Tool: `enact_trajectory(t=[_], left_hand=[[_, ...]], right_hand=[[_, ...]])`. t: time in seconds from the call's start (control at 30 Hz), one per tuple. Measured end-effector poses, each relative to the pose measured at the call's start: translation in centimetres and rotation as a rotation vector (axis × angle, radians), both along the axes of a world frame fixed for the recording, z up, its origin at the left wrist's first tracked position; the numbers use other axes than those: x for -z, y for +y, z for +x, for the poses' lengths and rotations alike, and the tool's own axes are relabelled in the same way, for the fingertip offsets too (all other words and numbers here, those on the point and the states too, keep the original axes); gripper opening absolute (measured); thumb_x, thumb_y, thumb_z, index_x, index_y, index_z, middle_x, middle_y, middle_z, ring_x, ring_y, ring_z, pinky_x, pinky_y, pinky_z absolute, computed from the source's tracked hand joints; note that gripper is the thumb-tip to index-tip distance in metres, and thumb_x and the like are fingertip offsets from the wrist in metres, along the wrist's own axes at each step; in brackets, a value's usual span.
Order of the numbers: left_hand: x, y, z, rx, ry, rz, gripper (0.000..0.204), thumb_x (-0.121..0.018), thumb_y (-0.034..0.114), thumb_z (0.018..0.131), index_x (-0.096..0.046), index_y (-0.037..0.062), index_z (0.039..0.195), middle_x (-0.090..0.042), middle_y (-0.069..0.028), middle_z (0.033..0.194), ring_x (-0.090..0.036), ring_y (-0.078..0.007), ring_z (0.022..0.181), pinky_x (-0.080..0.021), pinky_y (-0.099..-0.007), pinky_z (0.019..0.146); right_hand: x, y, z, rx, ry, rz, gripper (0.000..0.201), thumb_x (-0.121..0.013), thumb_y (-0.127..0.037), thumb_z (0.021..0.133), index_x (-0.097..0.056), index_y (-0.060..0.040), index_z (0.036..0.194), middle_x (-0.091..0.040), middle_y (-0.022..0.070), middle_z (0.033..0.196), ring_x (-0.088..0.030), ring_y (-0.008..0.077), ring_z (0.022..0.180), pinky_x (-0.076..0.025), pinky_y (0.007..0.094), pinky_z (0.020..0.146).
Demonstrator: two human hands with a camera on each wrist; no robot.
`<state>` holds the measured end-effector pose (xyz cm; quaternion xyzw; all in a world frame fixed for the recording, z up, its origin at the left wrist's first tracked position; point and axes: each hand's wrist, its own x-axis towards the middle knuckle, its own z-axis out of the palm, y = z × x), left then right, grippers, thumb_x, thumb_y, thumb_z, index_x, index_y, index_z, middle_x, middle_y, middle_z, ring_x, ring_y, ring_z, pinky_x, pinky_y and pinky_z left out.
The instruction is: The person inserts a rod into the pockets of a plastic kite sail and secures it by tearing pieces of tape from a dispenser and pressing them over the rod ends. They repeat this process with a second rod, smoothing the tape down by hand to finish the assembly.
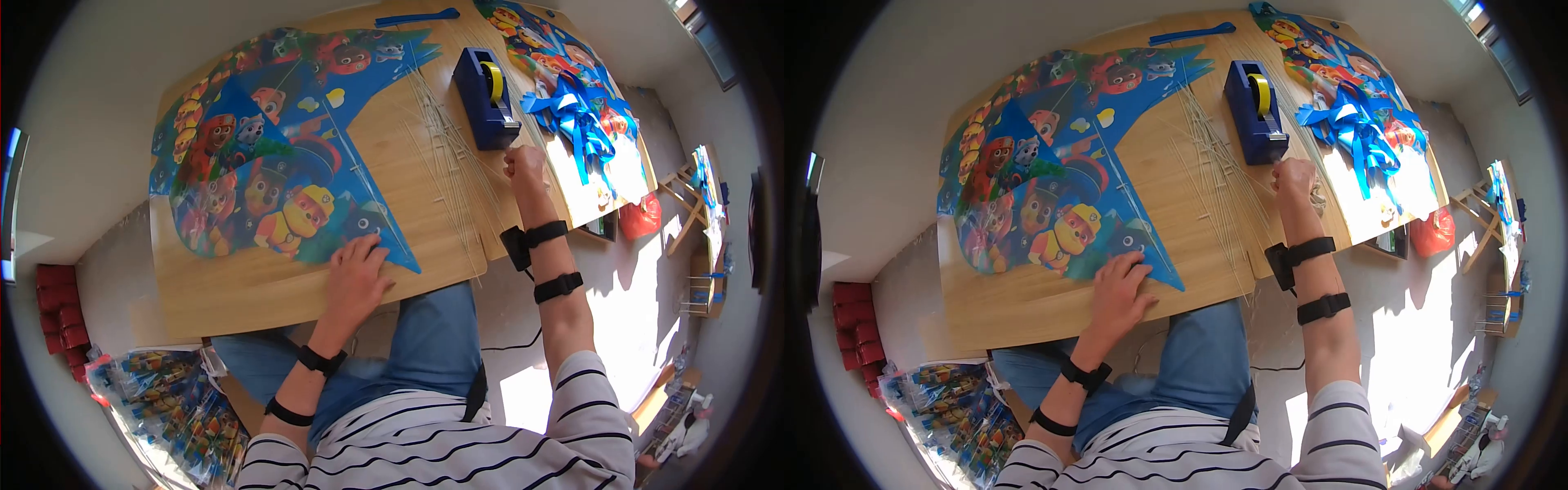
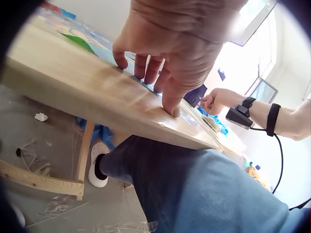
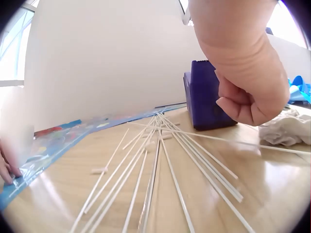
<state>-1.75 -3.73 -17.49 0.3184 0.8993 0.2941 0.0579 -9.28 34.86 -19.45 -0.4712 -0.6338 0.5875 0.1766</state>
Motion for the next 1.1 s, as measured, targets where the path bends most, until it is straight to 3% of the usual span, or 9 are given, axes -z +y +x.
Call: enact_trajectory(t=[0.07, 0.1, 0.17, 0.23, 0.4, 0.5, 0.7, 0.8, 1.1], left_hand=[[0.3, 0.0, -0.6, -0.003, 0.016, 0.024, 0.048, -0.079, 0.017, 0.068, -0.063, 0.0050, 0.111, -0.055, -0.0108, 0.127, -0.048, -0.0319, 0.124, -0.035, -0.0458, 0.103], [0.5, -0.3, -0.5, 0.008, 0.021, 0.037, 0.048, -0.078, 0.017, 0.068, -0.063, 0.0046, 0.111, -0.055, -0.0112, 0.127, -0.048, -0.0322, 0.124, -0.035, -0.0463, 0.103], [0.7, -0.3, -0.3, 0.018, 0.036, 0.066, 0.047, -0.078, 0.016, 0.068, -0.063, 0.0036, 0.111, -0.055, -0.0120, 0.127, -0.048, -0.0332, 0.124, -0.036, -0.0473, 0.103], [-0.2, -0.2, -0.6, 0.001, 0.061, 0.100, 0.047, -0.078, 0.016, 0.068, -0.062, 0.0025, 0.111, -0.055, -0.0127, 0.127, -0.048, -0.0344, 0.124, -0.036, -0.0484, 0.102], [-0.1, -1.1, -3.0, -0.083, 0.085, 0.163, 0.049, -0.079, 0.014, 0.067, -0.061, 0.0016, 0.110, -0.055, -0.0141, 0.128, -0.048, -0.0370, 0.124, -0.037, -0.0497, 0.102], [0.1, -1.2, -5.3, -0.109, 0.112, 0.147, 0.049, -0.080, 0.014, 0.066, -0.060, 0.0011, 0.108, -0.054, -0.0150, 0.130, -0.047, -0.0378, 0.125, -0.036, -0.0495, 0.103], [0.1, -0.3, -8.2, -0.068, 0.128, 0.108, 0.047, -0.082, 0.017, 0.065, -0.061, -0.0007, 0.104, -0.053, -0.0162, 0.134, -0.044, -0.0372, 0.130, -0.035, -0.0491, 0.106], [0.4, 0.1, -8.8, -0.057, 0.138, 0.094, 0.048, -0.082, 0.018, 0.065, -0.061, -0.0014, 0.102, -0.052, -0.0170, 0.135, -0.043, -0.0364, 0.131, -0.034, -0.0491, 0.107], [1.7, 0.7, -10.2, -0.038, 0.166, 0.108, 0.058, -0.085, 0.023, 0.061, -0.060, -0.0031, 0.106, -0.051, -0.0165, 0.135, -0.044, -0.0345, 0.130, -0.033, -0.0506, 0.110]], right_hand=[[3.5, 0.1, 0.6, -0.097, -0.184, 0.231, 0.003, -0.064, 0.002, 0.075, -0.062, 0.0036, 0.074, -0.054, 0.0078, 0.062, -0.047, 0.0131, 0.045, -0.039, 0.0272, 0.045], [2.2, -2.6, 1.4, -0.191, -0.061, 0.325, 0.006, -0.065, -0.001, 0.077, -0.065, 0.0044, 0.075, -0.056, 0.0065, 0.063, -0.050, 0.0119, 0.049, -0.039, 0.0267, 0.047], [-0.3, -6.0, 0.3, -0.548, 0.061, 0.236, 0.009, -0.068, -0.008, 0.073, -0.071, 0.0008, 0.076, -0.066, 0.0113, 0.064, -0.064, 0.0206, 0.062, -0.050, 0.0352, 0.062], [-3.9, -11.7, -1.7, -0.791, -0.006, 0.211, 0.012, -0.071, -0.011, 0.072, -0.071, 0.0003, 0.077, -0.067, 0.0130, 0.067, -0.066, 0.0227, 0.065, -0.050, 0.0366, 0.065], [-1.2, -18.4, -7.9, -1.192, -0.121, 0.558, 0.014, -0.069, -0.014, 0.073, -0.071, -0.0015, 0.079, -0.069, 0.0208, 0.079, -0.068, 0.0364, 0.081, -0.053, 0.0446, 0.072], [-0.1, -19.8, -10.2, -1.219, -0.257, 0.687, 0.018, -0.065, -0.016, 0.076, -0.072, -0.0027, 0.085, -0.070, 0.0221, 0.091, -0.068, 0.0405, 0.089, -0.054, 0.0481, 0.077], [-1.4, -21.1, -10.8, -1.285, -0.447, 0.713, 0.021, -0.061, -0.017, 0.079, -0.072, -0.0043, 0.092, -0.071, 0.0219, 0.095, -0.068, 0.0420, 0.094, -0.055, 0.0475, 0.081], [-0.6, -21.3, -10.9, -1.180, -0.424, 0.774, 0.014, -0.070, -0.017, 0.070, -0.075, -0.0080, 0.079, -0.071, 0.0177, 0.083, -0.068, 0.0373, 0.084, -0.055, 0.0442, 0.077], [-2.1, -22.3, -10.4, -1.199, -0.423, 0.891, 0.018, -0.062, -0.014, 0.075, -0.072, -0.0037, 0.085, -0.070, 0.0212, 0.089, -0.068, 0.0414, 0.084, -0.055, 0.0466, 0.075]])
